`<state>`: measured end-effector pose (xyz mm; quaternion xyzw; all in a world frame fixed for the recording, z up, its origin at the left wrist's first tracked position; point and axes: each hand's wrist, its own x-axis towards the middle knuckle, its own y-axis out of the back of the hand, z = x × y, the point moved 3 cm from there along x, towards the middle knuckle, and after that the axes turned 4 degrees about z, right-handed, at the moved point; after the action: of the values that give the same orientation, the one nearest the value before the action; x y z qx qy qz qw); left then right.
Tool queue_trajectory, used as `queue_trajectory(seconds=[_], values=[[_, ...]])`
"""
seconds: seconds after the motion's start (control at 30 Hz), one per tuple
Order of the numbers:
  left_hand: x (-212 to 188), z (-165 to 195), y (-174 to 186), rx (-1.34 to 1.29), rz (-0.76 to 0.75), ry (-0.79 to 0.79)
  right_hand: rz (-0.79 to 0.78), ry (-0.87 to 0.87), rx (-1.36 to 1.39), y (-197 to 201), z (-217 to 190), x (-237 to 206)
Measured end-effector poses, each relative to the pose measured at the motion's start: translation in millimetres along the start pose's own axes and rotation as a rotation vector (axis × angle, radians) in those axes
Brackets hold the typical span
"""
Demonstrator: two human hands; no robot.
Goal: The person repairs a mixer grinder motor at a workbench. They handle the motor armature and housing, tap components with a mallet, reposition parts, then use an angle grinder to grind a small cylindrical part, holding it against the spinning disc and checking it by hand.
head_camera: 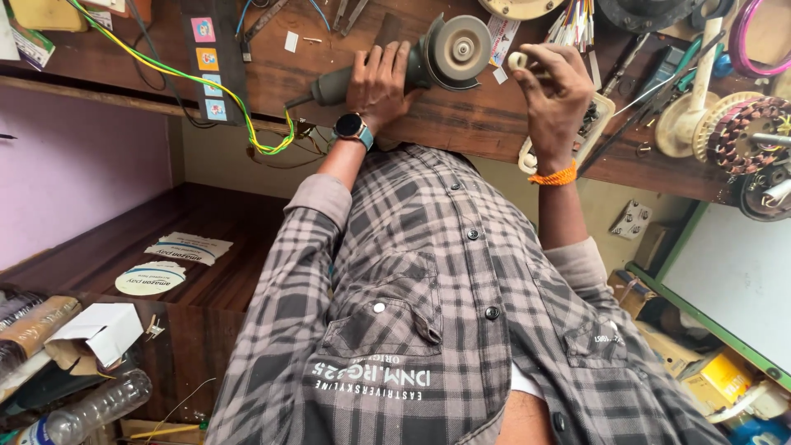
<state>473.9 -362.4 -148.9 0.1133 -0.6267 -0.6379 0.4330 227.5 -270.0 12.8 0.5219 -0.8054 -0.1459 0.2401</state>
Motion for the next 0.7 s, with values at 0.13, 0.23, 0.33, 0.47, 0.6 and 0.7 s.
queue_trajectory(seconds=[0.13, 0.23, 0.33, 0.47, 0.6, 0.7], values=[[1, 1, 6, -0.009, -0.009, -0.018, -0.047, 0.145, -0.174, -15, 12, 9], [2, 2, 9, -0.011, -0.001, -0.015, -0.069, 0.221, -0.322, -23, 21, 11], [3, 3, 9, -0.018, -0.001, -0.010, -0.075, 0.246, -0.406, -29, 27, 11], [3, 3, 6, -0.023, -0.011, 0.000, -0.075, 0.271, -0.467, -36, 32, 8], [1, 4, 2, -0.008, -0.006, 0.011, -0.058, 0.266, -0.513, -41, 33, 5], [1, 5, -2, 0.008, -0.006, 0.015, -0.040, 0.268, -0.534, -42, 32, 2]])
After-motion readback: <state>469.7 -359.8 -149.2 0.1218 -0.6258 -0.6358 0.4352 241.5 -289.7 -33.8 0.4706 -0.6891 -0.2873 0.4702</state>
